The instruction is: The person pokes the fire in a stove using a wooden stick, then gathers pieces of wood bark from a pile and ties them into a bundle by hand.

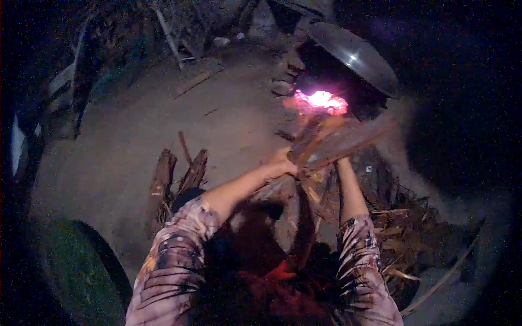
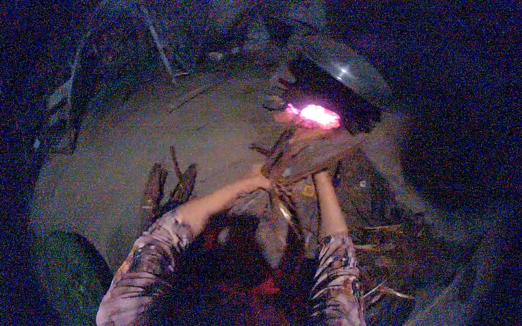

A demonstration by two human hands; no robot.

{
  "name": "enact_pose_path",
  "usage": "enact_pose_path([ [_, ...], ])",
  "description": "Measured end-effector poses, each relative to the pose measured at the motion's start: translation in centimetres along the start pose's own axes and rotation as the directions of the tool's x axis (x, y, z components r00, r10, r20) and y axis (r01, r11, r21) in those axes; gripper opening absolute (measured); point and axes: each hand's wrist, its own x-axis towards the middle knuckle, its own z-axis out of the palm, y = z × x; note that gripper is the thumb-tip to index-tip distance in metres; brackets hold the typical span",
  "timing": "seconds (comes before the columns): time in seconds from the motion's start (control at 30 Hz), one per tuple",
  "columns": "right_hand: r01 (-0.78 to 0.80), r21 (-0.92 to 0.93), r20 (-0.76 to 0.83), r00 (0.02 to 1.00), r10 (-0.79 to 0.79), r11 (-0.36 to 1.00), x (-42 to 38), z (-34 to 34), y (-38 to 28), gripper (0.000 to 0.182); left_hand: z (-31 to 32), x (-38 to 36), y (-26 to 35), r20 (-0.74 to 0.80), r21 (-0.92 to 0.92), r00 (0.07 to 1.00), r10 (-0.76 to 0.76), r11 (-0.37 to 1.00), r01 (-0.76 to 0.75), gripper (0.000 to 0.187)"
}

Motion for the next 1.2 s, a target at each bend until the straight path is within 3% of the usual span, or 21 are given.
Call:
enact_pose_path([
  [0.1,0.022,-0.191,0.273,0.961,0.032,0.981,-2.4,-0.8,0.6,0.050,-2.2,2.9,-1.6,-0.009,-0.175,0.998,-0.057,0.983,0.055,0.041],
  [0.17,0.164,-0.296,0.470,0.883,-0.006,0.941,-6.7,1.0,-0.2,0.055,-2.1,1.1,6.0,-0.082,-0.152,0.961,-0.266,0.956,0.251,0.033],
  [0.2,0.167,-0.295,0.465,0.885,-0.011,0.941,-8.1,2.5,-1.7,0.055,-2.2,2.6,2.3,-0.080,-0.050,0.993,-0.085,0.995,0.081,0.043],
  [0.27,0.029,0.000,0.554,0.832,-0.024,1.000,-11.5,6.1,-4.8,0.064,0.2,1.3,3.8,-0.142,0.102,0.990,-0.001,0.995,0.015,0.049],
  [0.3,0.029,-0.002,0.537,0.843,-0.024,1.000,-12.2,7.2,-5.3,0.064,1.4,0.8,4.7,-0.204,0.259,0.974,0.097,0.965,-0.042,0.055],
  [0.37,-0.118,0.060,0.301,0.949,0.094,0.991,-13.1,9.3,-5.9,0.069,2.8,0.2,4.7,-0.208,0.210,0.977,0.040,0.978,0.005,0.064],
  [0.4,0.040,-0.071,0.173,0.985,-0.027,0.997,-13.1,9.7,-5.6,0.060,3.7,0.2,3.6,-0.241,0.386,0.968,0.067,0.922,0.032,0.065],
  [0.43,0.044,-0.069,0.174,0.984,-0.031,0.997,-13.1,9.5,-5.1,0.060,4.1,0.0,3.5,-0.272,0.544,0.957,0.099,0.836,0.068,0.068],
  [0.47,-0.038,0.055,0.151,0.988,0.029,0.998,-13.3,9.2,-4.2,0.055,4.0,-0.1,3.3,-0.123,0.597,0.990,0.071,0.802,0.016,0.072],
  [0.5,-0.124,0.175,0.133,0.986,0.101,0.977,-13.2,9.0,-3.6,0.049,4.1,-0.1,3.1,-0.124,0.596,0.990,0.071,0.803,0.017,0.072],
  [0.53,-0.019,0.333,0.045,0.999,0.005,0.943,-12.9,9.6,-3.0,0.040,4.3,-0.2,2.5,-0.190,0.584,0.979,0.077,0.810,0.050,0.074],
  [0.63,-0.047,0.306,-0.058,0.996,0.068,0.951,-12.1,9.7,-2.9,0.034,3.9,0.9,0.7,-0.197,0.503,0.976,0.091,0.864,0.021,0.078],
  [0.67,-0.013,0.254,-0.189,0.980,0.062,0.967,-12.3,10.4,-4.5,0.030,3.9,1.6,1.3,-0.197,0.519,0.980,0.011,0.849,0.095,0.078],
  [0.7,-0.025,0.256,-0.191,0.979,0.076,0.966,-11.8,10.3,-4.4,0.030,3.8,2.3,2.1,-0.199,0.536,0.978,-0.068,0.828,0.166,0.079],
  [0.77,0.132,0.135,-0.102,0.988,-0.119,0.982,-10.6,9.7,-1.8,0.031,3.1,2.7,2.5,-0.204,0.555,0.970,-0.132,0.800,0.226,0.079],
  [0.8,0.023,0.160,0.031,0.999,-0.029,0.987,-7.9,7.4,1.4,0.036,3.3,4.2,1.6,-0.215,0.593,0.965,-0.153,0.765,0.253,0.081],
  [0.9,-0.065,0.143,0.073,0.996,0.054,0.988,-8.6,7.6,-2.5,0.053,4.4,4.4,3.3,-0.239,0.661,0.959,-0.155,0.697,0.277,0.079],
  [0.97,-0.112,0.123,0.057,0.993,0.105,0.986,-7.7,7.4,-4.1,0.050,5.1,4.9,3.6,-0.245,0.697,0.958,-0.148,0.660,0.280,0.076],
  [1.03,-0.002,0.049,-0.128,0.992,0.009,0.999,-8.4,8.7,-4.9,0.049,3.9,4.7,1.4,-0.074,0.603,0.966,0.249,0.783,-0.156,0.078],
  [1.17,0.001,0.232,-0.204,0.978,0.047,0.973,-6.3,7.0,-5.6,0.056,3.0,7.3,3.6,0.149,0.492,0.983,0.111,0.854,-0.171,0.082],
  [1.2,-0.017,0.315,-0.178,0.981,0.077,0.949,-5.4,6.6,-5.4,0.060,2.4,7.8,3.2,0.029,0.493,0.996,-0.084,0.868,0.059,0.082],
])
